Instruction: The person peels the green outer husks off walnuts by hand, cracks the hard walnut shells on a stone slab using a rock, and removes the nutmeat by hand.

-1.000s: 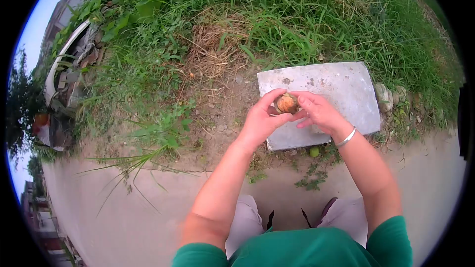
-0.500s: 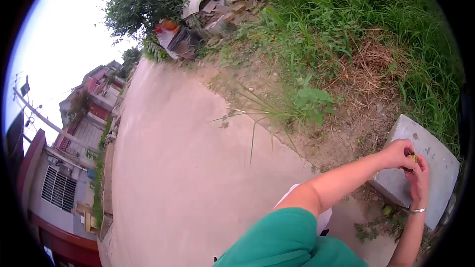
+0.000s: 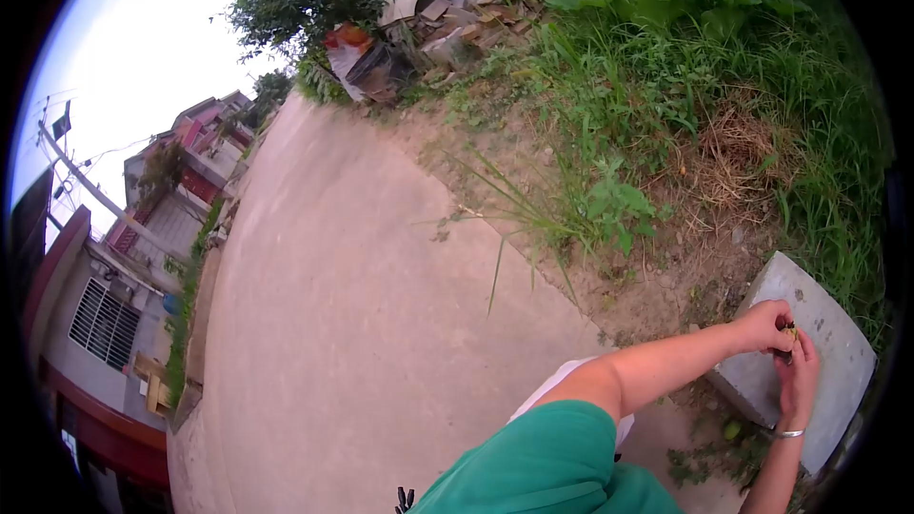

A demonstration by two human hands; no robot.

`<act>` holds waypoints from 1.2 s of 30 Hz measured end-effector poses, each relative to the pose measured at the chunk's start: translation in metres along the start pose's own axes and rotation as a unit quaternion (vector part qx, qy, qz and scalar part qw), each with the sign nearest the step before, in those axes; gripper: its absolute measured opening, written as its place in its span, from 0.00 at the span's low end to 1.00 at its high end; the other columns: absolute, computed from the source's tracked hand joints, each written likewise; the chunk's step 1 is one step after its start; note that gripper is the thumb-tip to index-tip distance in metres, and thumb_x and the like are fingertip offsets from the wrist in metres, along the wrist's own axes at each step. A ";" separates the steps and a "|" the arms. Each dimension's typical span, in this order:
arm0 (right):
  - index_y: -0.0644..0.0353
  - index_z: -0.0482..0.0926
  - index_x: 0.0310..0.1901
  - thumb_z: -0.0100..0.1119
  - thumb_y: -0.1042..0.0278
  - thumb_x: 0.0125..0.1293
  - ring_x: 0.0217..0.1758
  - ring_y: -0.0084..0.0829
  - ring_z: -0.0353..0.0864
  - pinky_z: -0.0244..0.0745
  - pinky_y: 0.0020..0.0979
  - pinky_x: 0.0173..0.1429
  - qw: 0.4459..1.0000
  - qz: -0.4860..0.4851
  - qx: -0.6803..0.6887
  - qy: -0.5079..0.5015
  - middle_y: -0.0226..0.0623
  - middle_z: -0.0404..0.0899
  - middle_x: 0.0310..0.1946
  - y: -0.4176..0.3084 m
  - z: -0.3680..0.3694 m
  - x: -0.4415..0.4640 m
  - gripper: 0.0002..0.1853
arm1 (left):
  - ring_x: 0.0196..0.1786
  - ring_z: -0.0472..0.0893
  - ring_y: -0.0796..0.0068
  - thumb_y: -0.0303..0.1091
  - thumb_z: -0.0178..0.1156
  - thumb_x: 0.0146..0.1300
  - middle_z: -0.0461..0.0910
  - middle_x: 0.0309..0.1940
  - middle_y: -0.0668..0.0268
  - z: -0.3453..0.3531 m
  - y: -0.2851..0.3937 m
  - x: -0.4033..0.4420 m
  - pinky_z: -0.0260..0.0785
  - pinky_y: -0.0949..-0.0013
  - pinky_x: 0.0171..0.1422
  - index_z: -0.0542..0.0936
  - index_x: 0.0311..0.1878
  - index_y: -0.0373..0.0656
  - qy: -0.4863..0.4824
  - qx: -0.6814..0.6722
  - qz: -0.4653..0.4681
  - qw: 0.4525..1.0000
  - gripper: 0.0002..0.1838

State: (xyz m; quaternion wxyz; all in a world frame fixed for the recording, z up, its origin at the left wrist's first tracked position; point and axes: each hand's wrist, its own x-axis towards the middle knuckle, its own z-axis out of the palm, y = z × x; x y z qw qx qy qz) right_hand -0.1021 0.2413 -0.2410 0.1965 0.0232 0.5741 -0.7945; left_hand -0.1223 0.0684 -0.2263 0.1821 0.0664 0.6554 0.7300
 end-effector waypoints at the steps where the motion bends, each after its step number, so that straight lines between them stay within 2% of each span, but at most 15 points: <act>1: 0.57 0.69 0.55 0.56 0.60 0.62 0.39 0.17 0.73 0.70 0.21 0.39 1.000 0.000 0.002 0.021 0.26 0.75 0.43 -0.004 0.005 0.001 0.21 | 0.22 0.74 0.77 0.29 0.66 0.44 0.74 0.26 0.63 0.001 0.001 0.000 0.67 0.72 0.20 0.70 0.37 0.37 0.001 0.003 0.005 1.000 0.18; 4: 0.56 0.67 0.57 0.56 0.57 0.62 0.36 0.15 0.71 0.69 0.19 0.37 0.999 -0.032 0.009 0.004 0.23 0.74 0.41 -0.002 0.003 0.005 0.24 | 0.27 0.74 0.79 0.36 0.63 0.51 0.73 0.29 0.66 0.004 0.003 0.003 0.67 0.73 0.24 0.67 0.41 0.41 0.054 -0.015 -0.041 0.998 0.18; 6: 0.55 0.67 0.57 0.56 0.56 0.62 0.34 0.15 0.70 0.69 0.18 0.35 0.996 -0.058 -0.064 0.037 0.22 0.74 0.40 0.000 0.013 0.009 0.23 | 0.32 0.74 0.81 0.42 0.59 0.57 0.72 0.30 0.69 0.006 -0.009 0.009 0.68 0.72 0.29 0.65 0.42 0.45 0.093 -0.074 -0.073 0.990 0.17; 8: 0.54 0.68 0.55 0.56 0.58 0.61 0.34 0.15 0.71 0.69 0.17 0.33 0.979 -0.021 -0.191 0.070 0.22 0.74 0.38 0.006 0.012 0.016 0.21 | 0.33 0.73 0.81 0.45 0.56 0.60 0.71 0.31 0.71 0.008 -0.017 0.009 0.68 0.71 0.34 0.65 0.42 0.47 0.064 -0.059 -0.069 0.994 0.16; 12: 0.54 0.69 0.53 0.58 0.59 0.60 0.34 0.15 0.71 0.68 0.17 0.32 0.984 -0.059 -0.145 0.082 0.23 0.74 0.37 0.016 0.014 0.021 0.21 | 0.34 0.72 0.77 0.39 0.57 0.59 0.71 0.35 0.68 0.009 -0.026 0.012 0.69 0.68 0.30 0.64 0.42 0.45 0.057 -0.141 -0.085 0.985 0.15; 14: 0.55 0.70 0.52 0.59 0.59 0.58 0.35 0.15 0.71 0.67 0.17 0.31 0.984 -0.036 -0.153 0.081 0.22 0.74 0.38 0.012 0.016 0.015 0.21 | 0.34 0.73 0.75 0.35 0.59 0.55 0.70 0.35 0.67 0.006 -0.021 0.010 0.70 0.67 0.28 0.64 0.42 0.44 0.050 -0.158 -0.067 0.984 0.16; 16: 0.58 0.68 0.54 0.58 0.64 0.58 0.35 0.16 0.71 0.68 0.17 0.32 0.982 -0.046 -0.168 0.070 0.26 0.74 0.39 0.009 0.011 0.014 0.22 | 0.34 0.75 0.73 0.32 0.60 0.47 0.72 0.33 0.66 0.002 0.002 -0.004 0.72 0.63 0.29 0.65 0.42 0.45 0.028 -0.008 -0.051 0.998 0.19; 19: 0.63 0.66 0.55 0.58 0.70 0.57 0.37 0.19 0.72 0.69 0.19 0.35 0.979 -0.081 -0.174 0.065 0.31 0.73 0.41 0.017 0.002 0.017 0.23 | 0.33 0.76 0.72 0.30 0.62 0.43 0.72 0.33 0.65 0.000 -0.002 -0.001 0.72 0.64 0.26 0.65 0.44 0.45 0.015 -0.043 -0.085 0.995 0.23; 23: 0.65 0.63 0.56 0.59 0.74 0.56 0.44 0.23 0.73 0.71 0.22 0.43 0.975 -0.116 -0.185 0.047 0.36 0.72 0.45 0.028 -0.014 0.026 0.26 | 0.30 0.77 0.72 0.30 0.62 0.42 0.73 0.33 0.65 0.004 -0.009 0.004 0.72 0.64 0.25 0.65 0.47 0.46 0.027 -0.040 -0.083 0.995 0.25; 26: 0.63 0.66 0.54 0.59 0.70 0.57 0.40 0.19 0.73 0.69 0.19 0.37 0.966 -0.175 -0.185 0.034 0.32 0.74 0.43 0.031 -0.012 0.025 0.24 | 0.26 0.78 0.71 0.29 0.63 0.42 0.74 0.31 0.64 0.003 -0.010 0.001 0.72 0.64 0.24 0.66 0.46 0.45 0.029 -0.063 -0.091 0.993 0.25; 28: 0.64 0.66 0.54 0.60 0.70 0.57 0.41 0.21 0.74 0.70 0.21 0.39 0.966 -0.174 -0.187 0.027 0.33 0.74 0.43 0.026 -0.008 0.019 0.23 | 0.22 0.78 0.70 0.30 0.63 0.44 0.76 0.27 0.62 0.001 -0.010 0.001 0.72 0.66 0.22 0.68 0.44 0.44 0.001 -0.101 -0.087 0.991 0.22; 31: 0.65 0.68 0.53 0.61 0.68 0.56 0.42 0.22 0.75 0.71 0.22 0.41 0.971 -0.160 -0.176 0.005 0.34 0.75 0.44 0.014 -0.005 0.010 0.23 | 0.23 0.79 0.73 0.31 0.62 0.48 0.77 0.26 0.65 -0.003 0.010 -0.012 0.71 0.72 0.23 0.71 0.43 0.42 -0.018 -0.124 -0.118 0.985 0.18; 34: 0.65 0.70 0.52 0.63 0.64 0.55 0.42 0.22 0.76 0.71 0.21 0.40 0.981 -0.123 -0.152 0.000 0.33 0.76 0.43 0.003 0.002 0.004 0.25 | 0.22 0.80 0.72 0.31 0.62 0.50 0.79 0.26 0.63 -0.005 0.014 -0.012 0.71 0.72 0.23 0.71 0.45 0.40 -0.033 -0.122 -0.116 0.985 0.18; 35: 0.68 0.69 0.52 0.63 0.67 0.53 0.44 0.26 0.76 0.73 0.26 0.46 0.985 -0.093 -0.146 -0.013 0.37 0.76 0.43 -0.001 0.000 0.001 0.25 | 0.24 0.80 0.74 0.31 0.61 0.51 0.79 0.26 0.63 -0.006 0.015 -0.014 0.71 0.74 0.23 0.71 0.46 0.39 -0.040 -0.124 -0.107 0.986 0.18; 36: 0.68 0.70 0.52 0.62 0.70 0.54 0.41 0.25 0.76 0.73 0.25 0.42 0.984 -0.096 -0.147 -0.003 0.36 0.76 0.41 -0.005 0.004 -0.005 0.24 | 0.25 0.80 0.75 0.32 0.61 0.52 0.80 0.27 0.63 -0.004 0.026 -0.022 0.71 0.76 0.24 0.72 0.45 0.38 -0.036 -0.103 -0.104 0.988 0.17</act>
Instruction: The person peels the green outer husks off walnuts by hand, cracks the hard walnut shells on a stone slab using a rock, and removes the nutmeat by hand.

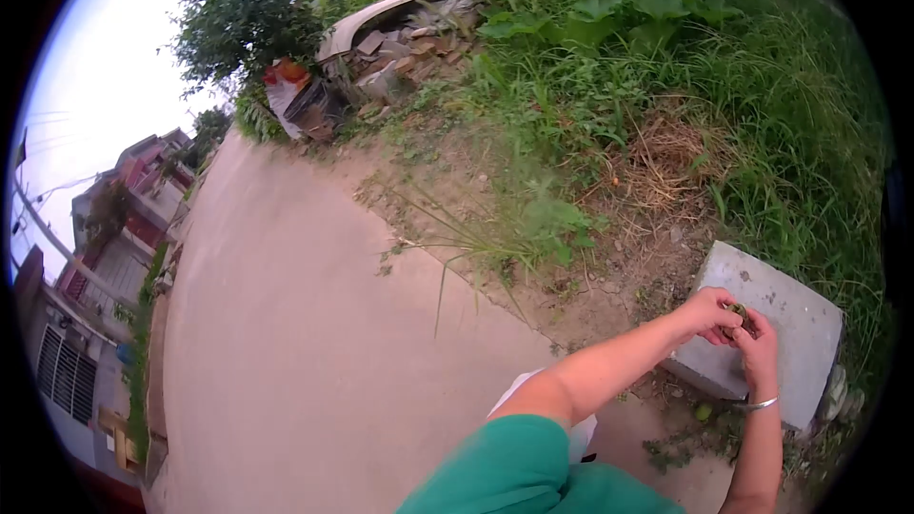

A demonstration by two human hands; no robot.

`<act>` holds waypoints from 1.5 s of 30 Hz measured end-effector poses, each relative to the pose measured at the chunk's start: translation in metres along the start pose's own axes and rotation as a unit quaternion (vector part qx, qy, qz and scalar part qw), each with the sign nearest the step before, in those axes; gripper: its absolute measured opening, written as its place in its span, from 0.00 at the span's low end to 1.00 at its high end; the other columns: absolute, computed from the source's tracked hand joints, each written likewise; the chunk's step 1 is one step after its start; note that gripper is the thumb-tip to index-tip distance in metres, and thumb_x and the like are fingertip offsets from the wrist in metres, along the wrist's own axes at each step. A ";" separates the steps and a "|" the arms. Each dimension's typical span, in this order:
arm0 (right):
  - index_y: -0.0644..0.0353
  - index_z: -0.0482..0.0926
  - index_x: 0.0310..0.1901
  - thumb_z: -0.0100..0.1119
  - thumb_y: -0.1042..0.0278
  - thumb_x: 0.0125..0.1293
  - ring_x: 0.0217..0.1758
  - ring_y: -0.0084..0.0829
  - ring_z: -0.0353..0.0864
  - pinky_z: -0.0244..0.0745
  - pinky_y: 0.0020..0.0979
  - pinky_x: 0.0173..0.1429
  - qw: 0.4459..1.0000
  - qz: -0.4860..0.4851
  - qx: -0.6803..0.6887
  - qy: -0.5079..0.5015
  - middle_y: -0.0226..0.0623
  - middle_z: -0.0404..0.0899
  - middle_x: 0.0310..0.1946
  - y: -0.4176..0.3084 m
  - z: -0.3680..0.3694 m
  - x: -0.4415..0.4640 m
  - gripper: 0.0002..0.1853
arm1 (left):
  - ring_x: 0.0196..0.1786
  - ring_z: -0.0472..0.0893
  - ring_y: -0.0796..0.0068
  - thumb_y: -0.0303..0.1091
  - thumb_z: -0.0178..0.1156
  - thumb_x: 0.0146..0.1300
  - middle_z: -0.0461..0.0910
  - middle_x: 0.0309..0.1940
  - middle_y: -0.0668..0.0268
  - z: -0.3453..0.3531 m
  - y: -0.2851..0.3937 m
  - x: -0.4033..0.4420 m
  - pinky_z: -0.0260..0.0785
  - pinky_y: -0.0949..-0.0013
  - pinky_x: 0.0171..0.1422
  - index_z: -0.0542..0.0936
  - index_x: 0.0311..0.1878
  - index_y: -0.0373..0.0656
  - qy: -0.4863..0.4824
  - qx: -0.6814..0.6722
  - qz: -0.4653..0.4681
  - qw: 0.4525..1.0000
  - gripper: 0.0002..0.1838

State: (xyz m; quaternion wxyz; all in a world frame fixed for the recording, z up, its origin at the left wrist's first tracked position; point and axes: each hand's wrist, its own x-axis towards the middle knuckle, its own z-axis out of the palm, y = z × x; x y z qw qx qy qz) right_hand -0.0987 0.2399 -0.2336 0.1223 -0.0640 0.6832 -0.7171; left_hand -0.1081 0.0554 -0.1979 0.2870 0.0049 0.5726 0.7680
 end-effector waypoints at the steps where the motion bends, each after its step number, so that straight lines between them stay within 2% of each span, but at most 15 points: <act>1: 0.68 0.71 0.51 0.61 0.72 0.54 0.39 0.24 0.77 0.74 0.24 0.38 1.000 -0.002 -0.002 0.010 0.36 0.77 0.40 -0.005 0.002 -0.004 0.22 | 0.26 0.81 0.76 0.34 0.62 0.53 0.80 0.28 0.64 -0.001 -0.001 0.001 0.72 0.77 0.26 0.74 0.43 0.38 -0.011 -0.001 0.001 1.000 0.16; 4: 0.69 0.72 0.52 0.61 0.74 0.55 0.38 0.22 0.77 0.74 0.24 0.40 1.000 0.022 -0.001 -0.005 0.34 0.78 0.39 -0.022 0.007 -0.011 0.21 | 0.33 0.82 0.74 0.33 0.62 0.55 0.80 0.34 0.63 -0.004 0.000 0.003 0.74 0.77 0.31 0.74 0.50 0.39 -0.027 0.034 -0.030 0.999 0.19; 8: 0.67 0.72 0.52 0.60 0.72 0.58 0.38 0.21 0.77 0.75 0.24 0.43 0.999 0.005 0.002 -0.033 0.34 0.78 0.39 -0.020 0.004 -0.013 0.20 | 0.35 0.82 0.71 0.32 0.62 0.55 0.80 0.37 0.62 -0.006 0.001 0.003 0.76 0.75 0.33 0.73 0.52 0.39 -0.042 0.037 -0.037 0.998 0.20; 11: 0.66 0.73 0.52 0.59 0.72 0.59 0.39 0.21 0.77 0.76 0.25 0.43 0.998 0.042 0.030 -0.024 0.34 0.78 0.40 -0.021 -0.004 -0.014 0.19 | 0.37 0.82 0.68 0.31 0.62 0.56 0.79 0.41 0.60 -0.006 0.003 0.000 0.77 0.73 0.35 0.73 0.53 0.38 -0.071 0.013 -0.024 0.997 0.21; 16: 0.64 0.71 0.54 0.56 0.72 0.60 0.41 0.22 0.76 0.76 0.26 0.42 0.995 0.048 0.067 -0.053 0.35 0.76 0.44 -0.025 -0.010 -0.016 0.19 | 0.37 0.82 0.67 0.32 0.60 0.56 0.79 0.41 0.59 -0.004 0.009 0.002 0.77 0.73 0.35 0.69 0.55 0.37 -0.061 0.001 -0.052 0.997 0.23; 22: 0.62 0.69 0.56 0.56 0.71 0.60 0.41 0.22 0.75 0.76 0.25 0.39 0.993 0.078 0.065 -0.052 0.35 0.75 0.44 -0.026 -0.013 -0.012 0.21 | 0.36 0.80 0.72 0.34 0.62 0.53 0.78 0.39 0.64 0.005 0.005 0.008 0.75 0.72 0.34 0.66 0.53 0.41 -0.023 0.085 -0.064 0.994 0.25; 24: 0.61 0.70 0.55 0.58 0.70 0.59 0.39 0.22 0.75 0.76 0.25 0.38 0.995 0.070 0.055 -0.053 0.35 0.75 0.43 -0.024 -0.013 -0.011 0.21 | 0.37 0.79 0.73 0.36 0.66 0.50 0.78 0.38 0.65 0.006 -0.004 0.010 0.74 0.70 0.35 0.67 0.52 0.41 -0.035 0.163 0.011 0.986 0.27; 26: 0.59 0.70 0.56 0.61 0.69 0.57 0.35 0.22 0.75 0.76 0.24 0.34 0.998 0.043 -0.024 -0.042 0.35 0.74 0.43 -0.021 -0.011 -0.012 0.23 | 0.38 0.79 0.74 0.36 0.67 0.49 0.78 0.37 0.65 0.006 -0.010 0.015 0.73 0.70 0.36 0.68 0.52 0.41 -0.025 0.197 0.020 0.980 0.27; 28: 0.59 0.71 0.55 0.62 0.68 0.56 0.34 0.21 0.75 0.75 0.23 0.33 0.998 0.036 -0.028 -0.035 0.34 0.75 0.42 -0.020 -0.010 -0.012 0.23 | 0.39 0.78 0.75 0.36 0.68 0.47 0.78 0.36 0.66 0.004 -0.019 0.020 0.73 0.70 0.37 0.68 0.51 0.41 -0.014 0.231 0.030 0.972 0.28; 30: 0.59 0.71 0.54 0.63 0.67 0.56 0.32 0.20 0.75 0.74 0.23 0.31 0.999 0.029 -0.032 -0.030 0.34 0.75 0.40 -0.021 -0.009 -0.012 0.23 | 0.42 0.76 0.79 0.27 0.69 0.47 0.75 0.42 0.65 0.002 -0.025 0.025 0.72 0.76 0.39 0.66 0.53 0.37 0.008 0.355 0.119 0.927 0.29; 32: 0.62 0.72 0.51 0.61 0.71 0.57 0.26 0.18 0.73 0.69 0.21 0.27 0.998 0.052 0.003 -0.028 0.32 0.76 0.36 -0.022 -0.009 -0.012 0.19 | 0.42 0.76 0.79 0.26 0.69 0.47 0.75 0.41 0.65 0.001 -0.026 0.023 0.72 0.75 0.40 0.67 0.53 0.35 -0.005 0.322 0.094 0.942 0.29; 35: 0.64 0.72 0.49 0.59 0.71 0.59 0.24 0.17 0.72 0.68 0.20 0.26 0.998 0.057 0.017 -0.030 0.32 0.77 0.31 -0.020 -0.009 -0.012 0.16 | 0.40 0.76 0.79 0.25 0.68 0.47 0.76 0.40 0.65 0.005 -0.018 0.019 0.72 0.75 0.40 0.68 0.53 0.34 -0.020 0.265 0.052 0.963 0.28; 38: 0.63 0.74 0.48 0.58 0.67 0.60 0.28 0.17 0.74 0.72 0.21 0.27 0.998 0.058 -0.001 -0.025 0.29 0.77 0.30 -0.018 -0.009 -0.013 0.15 | 0.39 0.77 0.79 0.24 0.67 0.47 0.77 0.39 0.65 0.007 -0.012 0.015 0.72 0.75 0.39 0.70 0.53 0.33 -0.023 0.218 0.025 0.975 0.27; 43: 0.64 0.75 0.45 0.57 0.68 0.61 0.26 0.16 0.73 0.70 0.20 0.25 0.999 0.031 -0.042 -0.006 0.28 0.77 0.28 -0.019 -0.005 -0.013 0.13 | 0.36 0.78 0.79 0.23 0.67 0.47 0.78 0.37 0.66 0.007 -0.006 0.012 0.73 0.75 0.38 0.71 0.53 0.33 -0.035 0.174 -0.003 0.984 0.27; 45: 0.64 0.76 0.44 0.55 0.68 0.62 0.25 0.16 0.73 0.69 0.20 0.24 0.998 0.036 -0.041 -0.010 0.28 0.77 0.27 -0.015 -0.007 -0.012 0.11 | 0.36 0.78 0.79 0.24 0.66 0.47 0.79 0.36 0.67 0.007 -0.003 0.009 0.74 0.75 0.38 0.71 0.53 0.34 -0.073 0.121 -0.006 0.990 0.26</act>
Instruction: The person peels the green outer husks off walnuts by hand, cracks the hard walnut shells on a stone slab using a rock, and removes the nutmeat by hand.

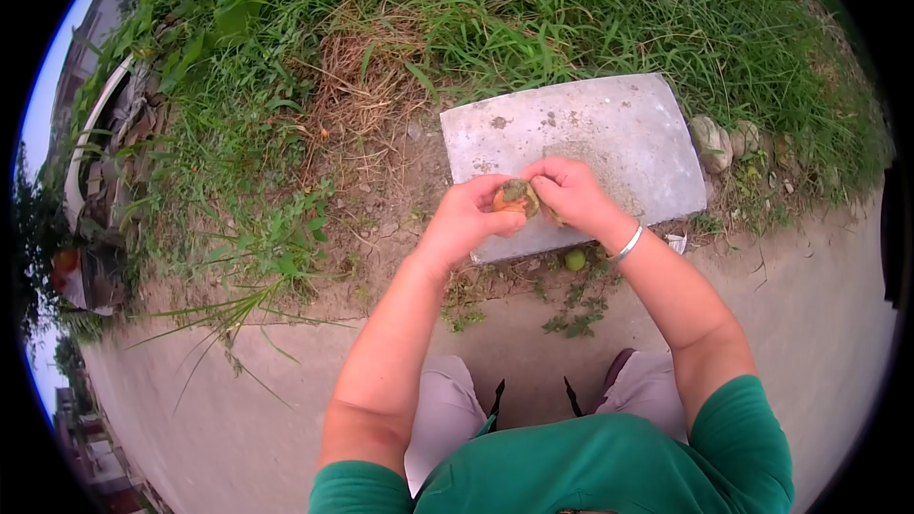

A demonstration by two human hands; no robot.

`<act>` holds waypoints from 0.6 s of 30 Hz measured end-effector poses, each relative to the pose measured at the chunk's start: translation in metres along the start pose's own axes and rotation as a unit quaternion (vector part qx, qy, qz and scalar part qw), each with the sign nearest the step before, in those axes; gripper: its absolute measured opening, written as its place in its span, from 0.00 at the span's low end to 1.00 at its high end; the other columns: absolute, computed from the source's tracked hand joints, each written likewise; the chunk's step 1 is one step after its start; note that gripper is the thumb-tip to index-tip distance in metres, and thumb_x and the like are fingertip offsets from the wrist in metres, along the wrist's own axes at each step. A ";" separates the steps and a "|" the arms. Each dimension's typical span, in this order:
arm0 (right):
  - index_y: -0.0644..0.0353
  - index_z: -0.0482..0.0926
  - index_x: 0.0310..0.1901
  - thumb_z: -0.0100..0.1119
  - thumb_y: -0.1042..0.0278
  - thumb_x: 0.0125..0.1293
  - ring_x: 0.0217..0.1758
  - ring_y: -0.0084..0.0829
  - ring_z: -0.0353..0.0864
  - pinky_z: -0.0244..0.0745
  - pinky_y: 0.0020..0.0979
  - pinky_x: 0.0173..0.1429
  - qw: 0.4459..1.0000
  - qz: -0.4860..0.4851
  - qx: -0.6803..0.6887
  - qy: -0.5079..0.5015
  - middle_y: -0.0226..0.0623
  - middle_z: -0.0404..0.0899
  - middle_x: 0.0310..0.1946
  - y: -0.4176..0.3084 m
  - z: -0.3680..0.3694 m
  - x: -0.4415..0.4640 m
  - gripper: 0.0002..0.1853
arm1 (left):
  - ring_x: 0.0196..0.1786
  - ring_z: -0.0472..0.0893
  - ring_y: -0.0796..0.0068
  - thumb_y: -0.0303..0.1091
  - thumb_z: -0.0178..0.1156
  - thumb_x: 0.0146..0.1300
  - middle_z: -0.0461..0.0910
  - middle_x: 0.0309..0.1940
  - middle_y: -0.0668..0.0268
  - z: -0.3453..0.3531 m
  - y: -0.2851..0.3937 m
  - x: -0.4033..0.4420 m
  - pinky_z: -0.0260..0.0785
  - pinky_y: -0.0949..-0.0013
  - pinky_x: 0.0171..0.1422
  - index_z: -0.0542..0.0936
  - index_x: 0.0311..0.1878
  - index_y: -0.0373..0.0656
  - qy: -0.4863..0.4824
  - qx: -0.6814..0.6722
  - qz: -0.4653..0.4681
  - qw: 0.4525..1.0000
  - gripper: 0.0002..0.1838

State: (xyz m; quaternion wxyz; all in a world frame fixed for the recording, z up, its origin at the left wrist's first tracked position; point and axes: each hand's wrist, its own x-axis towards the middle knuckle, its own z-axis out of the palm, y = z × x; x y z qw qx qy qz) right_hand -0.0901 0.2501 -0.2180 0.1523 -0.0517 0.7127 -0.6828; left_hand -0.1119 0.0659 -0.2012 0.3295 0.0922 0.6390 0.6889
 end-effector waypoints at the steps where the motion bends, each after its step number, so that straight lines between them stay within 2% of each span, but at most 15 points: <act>1: 0.63 0.75 0.44 0.53 0.69 0.63 0.23 0.16 0.73 0.68 0.20 0.23 0.999 0.023 0.018 0.017 0.28 0.76 0.27 0.003 -0.003 0.001 0.10 | 0.36 0.78 0.79 0.24 0.66 0.47 0.79 0.36 0.67 0.000 0.001 0.000 0.74 0.75 0.38 0.71 0.53 0.34 0.000 0.000 0.000 1.000 0.26; 3: 0.63 0.75 0.44 0.51 0.69 0.64 0.22 0.16 0.72 0.67 0.20 0.22 0.998 0.043 0.036 0.032 0.29 0.75 0.26 0.004 -0.007 0.003 0.10 | 0.38 0.78 0.78 0.26 0.66 0.47 0.78 0.38 0.67 -0.002 0.003 0.000 0.74 0.74 0.38 0.72 0.53 0.37 -0.006 -0.003 -0.022 1.000 0.26; 5: 0.62 0.74 0.44 0.48 0.66 0.66 0.21 0.17 0.71 0.66 0.20 0.21 0.992 0.073 0.102 -0.015 0.30 0.74 0.27 0.002 -0.008 0.004 0.10 | 0.39 0.78 0.78 0.26 0.66 0.48 0.78 0.40 0.68 -0.004 0.004 -0.002 0.74 0.74 0.38 0.73 0.53 0.40 0.013 -0.033 -0.037 0.999 0.25; 6: 0.62 0.74 0.44 0.48 0.66 0.66 0.21 0.17 0.71 0.66 0.20 0.21 0.992 0.071 0.101 -0.015 0.30 0.74 0.27 -0.001 -0.010 0.005 0.10 | 0.41 0.78 0.78 0.26 0.65 0.48 0.77 0.42 0.68 -0.005 0.005 -0.002 0.74 0.74 0.38 0.74 0.52 0.43 0.028 -0.062 -0.051 0.996 0.25; 8: 0.62 0.73 0.45 0.51 0.61 0.66 0.21 0.18 0.70 0.66 0.20 0.21 0.984 0.097 0.153 -0.003 0.31 0.73 0.28 -0.008 -0.012 0.004 0.13 | 0.41 0.77 0.78 0.25 0.65 0.48 0.76 0.44 0.68 -0.004 0.005 -0.001 0.74 0.74 0.38 0.74 0.52 0.44 0.036 -0.038 -0.048 0.997 0.25; 10: 0.62 0.73 0.45 0.52 0.59 0.65 0.21 0.18 0.70 0.66 0.20 0.21 0.990 0.088 0.113 -0.008 0.32 0.74 0.29 -0.013 -0.011 0.004 0.15 | 0.41 0.77 0.77 0.25 0.65 0.47 0.75 0.45 0.68 -0.002 0.001 0.000 0.74 0.73 0.38 0.75 0.52 0.46 0.042 -0.014 -0.048 0.998 0.25; 11: 0.62 0.73 0.45 0.54 0.57 0.64 0.22 0.18 0.70 0.66 0.20 0.21 0.994 0.079 0.073 -0.014 0.32 0.74 0.29 -0.014 -0.010 0.004 0.16 | 0.41 0.76 0.77 0.25 0.65 0.47 0.75 0.45 0.69 0.001 -0.002 0.000 0.73 0.73 0.39 0.74 0.53 0.46 0.083 0.180 0.057 0.978 0.26; 12: 0.62 0.73 0.45 0.54 0.57 0.64 0.22 0.18 0.70 0.66 0.20 0.21 0.994 0.080 0.074 -0.012 0.32 0.74 0.29 -0.014 -0.006 0.004 0.16 | 0.40 0.76 0.77 0.26 0.65 0.47 0.74 0.45 0.69 0.003 -0.004 0.000 0.72 0.73 0.41 0.74 0.54 0.45 0.119 0.365 0.159 0.910 0.26; 14: 0.62 0.73 0.45 0.56 0.57 0.62 0.21 0.18 0.70 0.66 0.20 0.21 0.995 0.094 0.026 -0.005 0.31 0.74 0.29 -0.015 0.001 0.004 0.17 | 0.40 0.75 0.77 0.26 0.65 0.46 0.74 0.45 0.70 0.007 0.004 -0.004 0.71 0.73 0.43 0.74 0.54 0.45 0.098 0.377 0.139 0.911 0.27; 16: 0.62 0.73 0.44 0.56 0.59 0.62 0.21 0.18 0.70 0.66 0.21 0.21 0.993 0.106 0.043 -0.006 0.31 0.74 0.29 -0.013 0.000 0.005 0.16 | 0.40 0.75 0.78 0.26 0.66 0.46 0.73 0.44 0.70 0.004 0.004 -0.003 0.69 0.73 0.44 0.73 0.54 0.44 0.078 0.389 0.121 0.910 0.28; 18: 0.62 0.73 0.44 0.56 0.61 0.62 0.21 0.18 0.70 0.65 0.21 0.21 0.991 0.118 0.062 -0.008 0.31 0.74 0.28 -0.009 -0.002 0.005 0.15 | 0.42 0.73 0.80 0.24 0.65 0.46 0.74 0.44 0.71 -0.005 -0.004 0.002 0.68 0.74 0.47 0.73 0.55 0.44 0.044 0.223 0.111 0.967 0.28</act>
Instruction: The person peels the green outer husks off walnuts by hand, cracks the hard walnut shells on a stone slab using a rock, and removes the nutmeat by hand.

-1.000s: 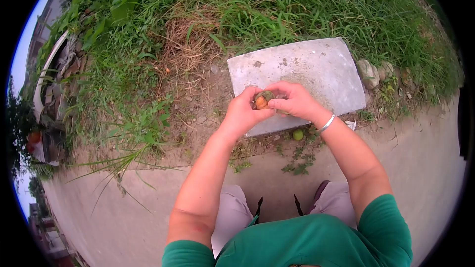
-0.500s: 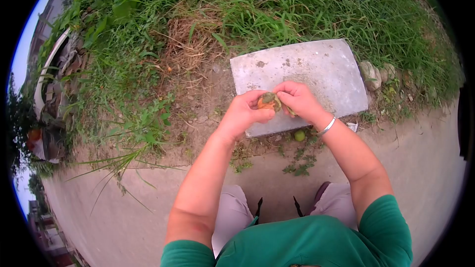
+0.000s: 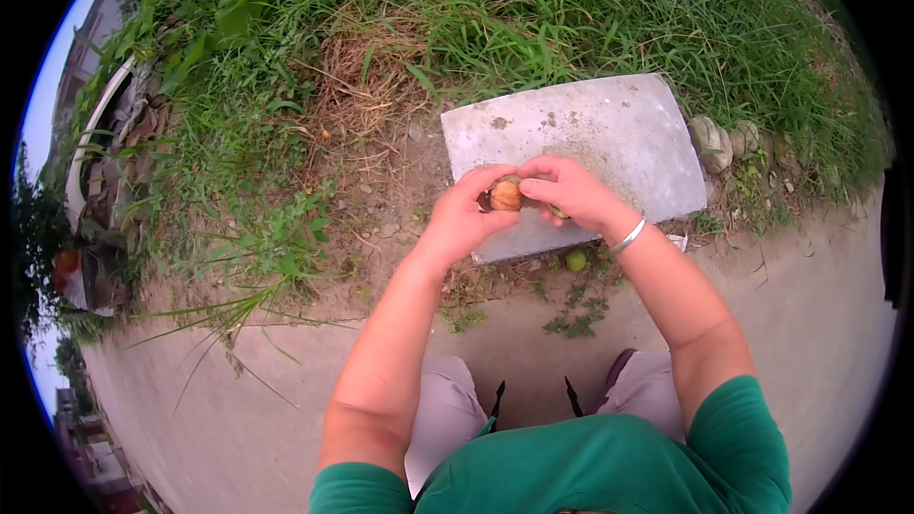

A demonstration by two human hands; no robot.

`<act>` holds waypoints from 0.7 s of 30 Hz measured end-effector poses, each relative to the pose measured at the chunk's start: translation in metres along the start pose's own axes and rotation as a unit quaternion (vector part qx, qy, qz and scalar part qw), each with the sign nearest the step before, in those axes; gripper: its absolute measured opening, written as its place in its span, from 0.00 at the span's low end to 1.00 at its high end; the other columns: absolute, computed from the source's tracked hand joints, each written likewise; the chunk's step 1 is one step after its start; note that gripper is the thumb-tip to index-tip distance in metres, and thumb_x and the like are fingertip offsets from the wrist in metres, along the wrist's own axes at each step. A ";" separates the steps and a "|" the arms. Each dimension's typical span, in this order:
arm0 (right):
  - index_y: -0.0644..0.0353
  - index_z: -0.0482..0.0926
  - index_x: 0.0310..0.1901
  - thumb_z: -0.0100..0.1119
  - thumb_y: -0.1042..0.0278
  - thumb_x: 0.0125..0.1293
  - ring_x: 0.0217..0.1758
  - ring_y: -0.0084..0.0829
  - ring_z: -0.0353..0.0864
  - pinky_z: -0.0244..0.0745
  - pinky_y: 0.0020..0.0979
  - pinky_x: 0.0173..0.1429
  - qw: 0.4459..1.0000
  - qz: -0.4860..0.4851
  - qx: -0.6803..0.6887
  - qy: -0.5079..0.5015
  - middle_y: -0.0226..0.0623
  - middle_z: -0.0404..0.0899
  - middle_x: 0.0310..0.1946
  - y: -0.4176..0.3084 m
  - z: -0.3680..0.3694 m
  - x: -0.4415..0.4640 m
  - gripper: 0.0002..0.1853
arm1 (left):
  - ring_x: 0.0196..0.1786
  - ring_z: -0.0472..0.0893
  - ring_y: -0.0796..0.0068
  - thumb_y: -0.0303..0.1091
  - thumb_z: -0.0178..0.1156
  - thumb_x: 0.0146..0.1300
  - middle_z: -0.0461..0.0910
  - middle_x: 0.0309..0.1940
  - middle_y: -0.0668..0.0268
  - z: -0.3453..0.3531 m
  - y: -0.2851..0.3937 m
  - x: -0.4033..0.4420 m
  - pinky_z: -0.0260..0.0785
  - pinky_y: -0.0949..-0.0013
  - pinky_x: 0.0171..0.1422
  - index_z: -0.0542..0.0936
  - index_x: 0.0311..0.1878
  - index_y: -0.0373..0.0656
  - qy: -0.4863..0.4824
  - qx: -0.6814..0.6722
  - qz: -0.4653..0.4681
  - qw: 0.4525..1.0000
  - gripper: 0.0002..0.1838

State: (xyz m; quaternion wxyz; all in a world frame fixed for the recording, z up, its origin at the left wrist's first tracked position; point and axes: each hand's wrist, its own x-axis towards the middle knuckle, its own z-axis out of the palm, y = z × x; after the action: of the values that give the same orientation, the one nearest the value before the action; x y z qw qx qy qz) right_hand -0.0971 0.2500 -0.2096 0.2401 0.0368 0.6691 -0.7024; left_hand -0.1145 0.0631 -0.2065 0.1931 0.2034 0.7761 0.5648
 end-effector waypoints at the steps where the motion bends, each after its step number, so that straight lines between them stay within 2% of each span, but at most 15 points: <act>1: 0.62 0.73 0.44 0.55 0.63 0.61 0.21 0.18 0.70 0.65 0.21 0.21 0.999 0.002 0.031 -0.024 0.30 0.74 0.28 0.002 -0.005 0.001 0.13 | 0.42 0.73 0.80 0.24 0.65 0.46 0.74 0.44 0.71 -0.002 -0.005 -0.001 0.68 0.74 0.47 0.73 0.55 0.44 0.000 0.001 0.000 1.000 0.28; 3: 0.62 0.73 0.44 0.53 0.66 0.61 0.21 0.17 0.69 0.64 0.21 0.21 0.997 0.004 0.061 -0.050 0.30 0.74 0.27 0.004 -0.011 -0.001 0.12 | 0.43 0.72 0.81 0.22 0.65 0.46 0.75 0.43 0.71 -0.006 0.000 -0.001 0.67 0.74 0.48 0.72 0.56 0.45 -0.019 -0.090 -0.050 0.995 0.29; 4: 0.62 0.73 0.44 0.52 0.68 0.60 0.20 0.17 0.69 0.64 0.20 0.20 0.998 0.004 0.052 -0.031 0.30 0.74 0.27 0.004 -0.011 -0.003 0.11 | 0.43 0.72 0.81 0.22 0.65 0.46 0.75 0.43 0.71 -0.003 -0.002 0.000 0.67 0.74 0.48 0.72 0.56 0.45 -0.014 -0.087 -0.050 0.995 0.29; 6: 0.61 0.73 0.43 0.48 0.73 0.59 0.20 0.17 0.69 0.63 0.19 0.19 0.999 0.012 0.046 -0.012 0.30 0.73 0.26 -0.001 -0.004 -0.002 0.11 | 0.42 0.72 0.81 0.21 0.64 0.47 0.76 0.43 0.70 -0.008 -0.006 0.002 0.67 0.74 0.49 0.71 0.57 0.45 -0.043 -0.110 -0.020 0.993 0.30; 8: 0.63 0.72 0.42 0.46 0.72 0.62 0.16 0.19 0.68 0.61 0.19 0.14 0.993 0.005 0.122 0.009 0.33 0.74 0.24 0.008 -0.006 0.005 0.09 | 0.41 0.73 0.79 0.24 0.63 0.47 0.76 0.41 0.69 -0.011 -0.002 0.002 0.68 0.73 0.48 0.70 0.57 0.44 -0.032 -0.067 0.015 0.997 0.29; 10: 0.62 0.72 0.44 0.43 0.61 0.67 0.13 0.18 0.66 0.60 0.19 0.11 0.992 -0.017 0.121 0.017 0.32 0.73 0.22 0.017 -0.005 0.011 0.14 | 0.41 0.76 0.72 0.29 0.64 0.42 0.76 0.38 0.63 -0.018 0.017 -0.004 0.69 0.71 0.47 0.72 0.47 0.45 -0.003 0.015 -0.013 1.000 0.24; 12: 0.61 0.71 0.47 0.43 0.51 0.68 0.12 0.15 0.65 0.58 0.16 0.10 0.994 -0.057 0.090 -0.002 0.28 0.71 0.23 0.028 0.002 0.017 0.20 | 0.43 0.74 0.60 0.28 0.63 0.38 0.75 0.38 0.60 -0.013 0.003 -0.001 0.67 0.64 0.50 0.74 0.46 0.46 0.019 0.142 0.085 0.986 0.25; 13: 0.61 0.70 0.49 0.44 0.49 0.67 0.12 0.14 0.64 0.58 0.15 0.10 0.995 -0.068 0.077 -0.005 0.27 0.71 0.24 0.036 0.006 0.022 0.22 | 0.44 0.72 0.58 0.27 0.62 0.39 0.75 0.38 0.59 -0.005 -0.009 0.002 0.66 0.63 0.51 0.75 0.45 0.46 0.053 0.185 0.126 0.973 0.23; 15: 0.61 0.70 0.49 0.46 0.50 0.67 0.13 0.13 0.64 0.58 0.15 0.11 0.992 -0.080 0.090 -0.038 0.26 0.71 0.25 0.048 0.003 0.037 0.21 | 0.45 0.73 0.58 0.27 0.61 0.39 0.74 0.39 0.58 0.002 -0.019 0.001 0.66 0.63 0.51 0.75 0.43 0.43 0.163 0.135 0.113 0.971 0.21; 16: 0.61 0.69 0.49 0.46 0.50 0.67 0.14 0.13 0.64 0.57 0.14 0.12 0.992 -0.085 0.090 -0.030 0.26 0.71 0.25 0.052 0.001 0.041 0.21 | 0.45 0.73 0.58 0.27 0.61 0.39 0.74 0.39 0.58 -0.003 -0.017 -0.003 0.66 0.63 0.51 0.75 0.43 0.43 0.177 0.142 0.110 0.968 0.21; 18: 0.61 0.69 0.49 0.48 0.53 0.66 0.15 0.11 0.64 0.57 0.13 0.13 0.989 -0.092 0.113 0.015 0.25 0.71 0.25 0.045 0.015 0.044 0.19 | 0.42 0.74 0.57 0.30 0.63 0.39 0.74 0.36 0.57 -0.013 -0.014 -0.009 0.68 0.63 0.47 0.76 0.39 0.41 0.185 0.146 0.031 0.971 0.19; 19: 0.61 0.69 0.49 0.48 0.53 0.66 0.15 0.11 0.64 0.57 0.13 0.13 0.989 -0.091 0.113 0.005 0.25 0.71 0.25 0.048 0.019 0.050 0.19 | 0.42 0.74 0.57 0.30 0.63 0.39 0.74 0.36 0.57 -0.016 -0.013 -0.012 0.68 0.63 0.47 0.76 0.39 0.41 0.193 0.149 0.026 0.969 0.19; 21: 0.61 0.68 0.50 0.48 0.57 0.66 0.14 0.11 0.62 0.55 0.14 0.12 0.986 -0.145 0.078 0.033 0.25 0.71 0.25 0.061 0.024 0.061 0.18 | 0.37 0.76 0.56 0.34 0.65 0.38 0.74 0.33 0.57 -0.022 -0.010 -0.017 0.70 0.62 0.42 0.76 0.36 0.39 0.173 0.099 0.003 0.980 0.19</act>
State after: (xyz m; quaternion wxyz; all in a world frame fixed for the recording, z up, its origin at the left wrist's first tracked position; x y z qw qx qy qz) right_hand -0.1209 0.2098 -0.2867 0.1095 -0.0191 0.6181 -0.7782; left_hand -0.1128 0.0338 -0.2087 0.0329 0.1231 0.8491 0.5127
